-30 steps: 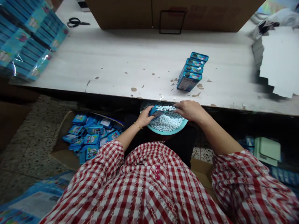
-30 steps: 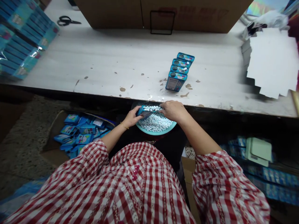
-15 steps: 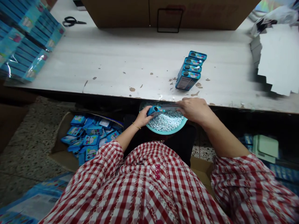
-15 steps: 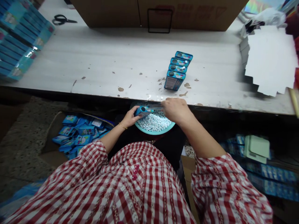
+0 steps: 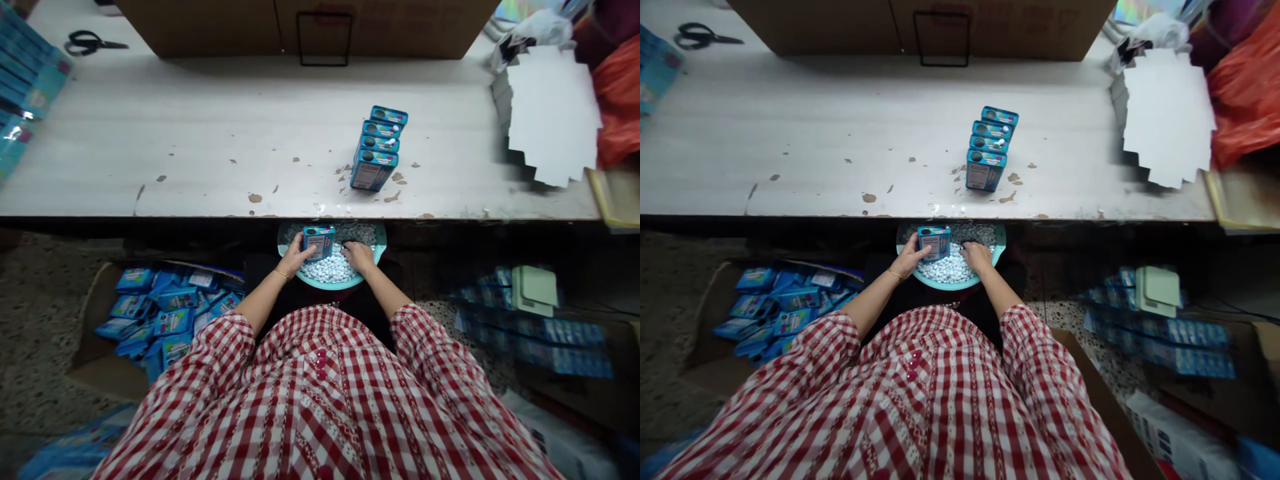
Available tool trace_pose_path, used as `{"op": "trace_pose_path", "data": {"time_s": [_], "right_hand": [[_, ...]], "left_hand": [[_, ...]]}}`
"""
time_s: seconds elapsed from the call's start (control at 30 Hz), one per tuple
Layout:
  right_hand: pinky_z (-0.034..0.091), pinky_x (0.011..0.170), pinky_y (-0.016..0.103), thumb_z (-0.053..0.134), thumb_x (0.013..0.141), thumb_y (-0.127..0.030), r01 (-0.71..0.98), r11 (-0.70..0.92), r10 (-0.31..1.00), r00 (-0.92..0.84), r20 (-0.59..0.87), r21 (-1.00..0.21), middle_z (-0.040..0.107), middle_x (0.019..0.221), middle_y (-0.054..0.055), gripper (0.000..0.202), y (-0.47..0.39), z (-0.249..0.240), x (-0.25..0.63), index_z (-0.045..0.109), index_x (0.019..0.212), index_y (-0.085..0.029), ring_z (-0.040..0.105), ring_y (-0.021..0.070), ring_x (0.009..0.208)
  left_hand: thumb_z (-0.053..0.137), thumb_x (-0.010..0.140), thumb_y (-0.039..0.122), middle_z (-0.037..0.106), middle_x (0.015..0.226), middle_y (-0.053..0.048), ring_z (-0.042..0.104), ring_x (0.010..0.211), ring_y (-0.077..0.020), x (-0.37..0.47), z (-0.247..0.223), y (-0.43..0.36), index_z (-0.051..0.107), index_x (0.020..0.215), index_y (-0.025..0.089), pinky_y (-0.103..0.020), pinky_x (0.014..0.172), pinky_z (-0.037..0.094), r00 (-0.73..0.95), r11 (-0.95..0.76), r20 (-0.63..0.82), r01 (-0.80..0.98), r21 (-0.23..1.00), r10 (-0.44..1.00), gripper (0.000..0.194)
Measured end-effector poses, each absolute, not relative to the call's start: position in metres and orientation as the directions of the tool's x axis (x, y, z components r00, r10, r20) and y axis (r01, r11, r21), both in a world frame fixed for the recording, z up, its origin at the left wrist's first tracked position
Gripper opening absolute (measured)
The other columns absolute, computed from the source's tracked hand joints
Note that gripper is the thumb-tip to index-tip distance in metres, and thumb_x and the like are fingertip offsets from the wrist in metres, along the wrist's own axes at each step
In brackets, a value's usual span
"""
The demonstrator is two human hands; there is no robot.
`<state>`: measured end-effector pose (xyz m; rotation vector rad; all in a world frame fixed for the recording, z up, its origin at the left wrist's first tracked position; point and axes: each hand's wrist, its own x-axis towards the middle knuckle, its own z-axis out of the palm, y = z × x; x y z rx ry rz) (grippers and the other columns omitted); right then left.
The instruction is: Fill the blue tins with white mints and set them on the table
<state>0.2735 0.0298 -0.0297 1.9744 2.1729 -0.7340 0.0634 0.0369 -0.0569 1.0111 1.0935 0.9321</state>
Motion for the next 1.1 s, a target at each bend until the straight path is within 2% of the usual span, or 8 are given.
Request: {"op": "trace_pose_path", "data": {"time_s": [0.13,0.27,0.37,0.53,0.67,0.83,0.93,1.1], "right_hand": [[0.044,0.084,0.025,0.045,0.091,-0.036,0.935,0.023,0.907,-0.168,-0.385,-0.353,0.063,0.119,0.004,0.036,0.033,-0.036,0.287,0.059,0.121,-0.024,0.058,0.0182,0.107],[0.045,0.089,0.026,0.052,0.087,-0.032,0.872,0.051,0.920,-0.230,-0.317,-0.487,0.063,0.121,0.005,0.035,0.033,-0.027,0.308,0.062,0.119,-0.022,0.058,0.0189,0.108],[0.045,0.090,0.029,0.054,0.085,-0.030,0.799,0.075,0.935,-0.264,-0.235,-0.596,0.065,0.117,0.007,0.034,0.036,-0.007,0.322,0.064,0.115,-0.020,0.060,0.0198,0.106],[0.044,0.092,0.032,0.054,0.084,-0.033,0.775,0.123,0.927,-0.313,-0.207,-0.620,0.065,0.118,0.006,0.034,0.046,0.046,0.329,0.065,0.114,-0.019,0.059,0.0205,0.107],[0.044,0.090,0.031,0.053,0.085,-0.032,0.837,0.238,0.878,-0.402,-0.260,-0.492,0.065,0.117,0.006,0.034,0.055,0.092,0.311,0.065,0.114,-0.020,0.059,0.0212,0.107],[0.045,0.082,0.034,0.050,0.086,-0.038,0.914,0.377,0.834,-0.404,-0.376,-0.147,0.067,0.112,0.009,0.036,0.060,0.131,0.273,0.065,0.115,-0.021,0.060,0.0255,0.102],[0.045,0.075,0.035,0.048,0.087,-0.039,0.906,0.424,0.823,-0.384,-0.419,0.001,0.069,0.103,0.012,0.035,0.060,0.145,0.249,0.068,0.109,-0.021,0.063,0.0268,0.093],[0.044,0.073,0.033,0.046,0.088,-0.038,0.892,0.445,0.839,-0.384,-0.385,0.081,0.068,0.102,0.014,0.035,0.056,0.160,0.243,0.067,0.107,-0.018,0.063,0.0254,0.088]], "left_hand": [[0.068,0.071,0.041,0.059,0.115,-0.008,0.057,0.108,-0.0227,0.061,-0.041,0.031,0.046,0.118,0.018,-0.042,0.099,0.044,0.220,0.219,-0.195,-0.092,0.971,0.956,0.057],[0.069,0.070,0.038,0.059,0.114,-0.007,0.057,0.107,-0.0221,0.033,-0.027,0.028,0.048,0.115,0.017,-0.039,0.099,0.043,0.179,0.077,-0.083,0.038,0.996,0.980,0.053],[0.068,0.070,0.037,0.060,0.110,-0.007,0.057,0.103,-0.0221,0.016,-0.024,0.028,0.050,0.113,0.016,-0.040,0.099,0.042,0.140,0.001,-0.027,0.181,0.984,0.990,0.051],[0.064,0.072,0.036,0.060,0.106,-0.007,0.057,0.100,-0.0216,0.020,-0.025,0.030,0.051,0.113,0.015,-0.038,0.096,0.043,0.152,-0.065,0.017,0.319,0.945,0.988,0.047],[0.064,0.072,0.031,0.058,0.108,-0.007,0.055,0.103,-0.0222,0.036,-0.022,0.034,0.052,0.112,0.017,-0.037,0.096,0.042,0.200,-0.144,0.071,0.375,0.916,0.977,0.044],[0.060,0.073,0.027,0.057,0.108,-0.008,0.054,0.102,-0.0217,0.044,-0.016,0.037,0.053,0.112,0.016,-0.036,0.095,0.042,0.259,-0.204,0.096,0.430,0.879,0.961,0.041],[0.059,0.073,0.026,0.056,0.106,-0.008,0.054,0.101,-0.0219,0.047,-0.015,0.037,0.054,0.112,0.015,-0.037,0.095,0.043,0.286,-0.229,0.105,0.445,0.866,0.953,0.041],[0.062,0.073,0.028,0.057,0.107,-0.007,0.055,0.101,-0.0217,0.044,-0.018,0.035,0.053,0.112,0.017,-0.037,0.095,0.042,0.234,-0.180,0.091,0.398,0.899,0.968,0.042]]}}
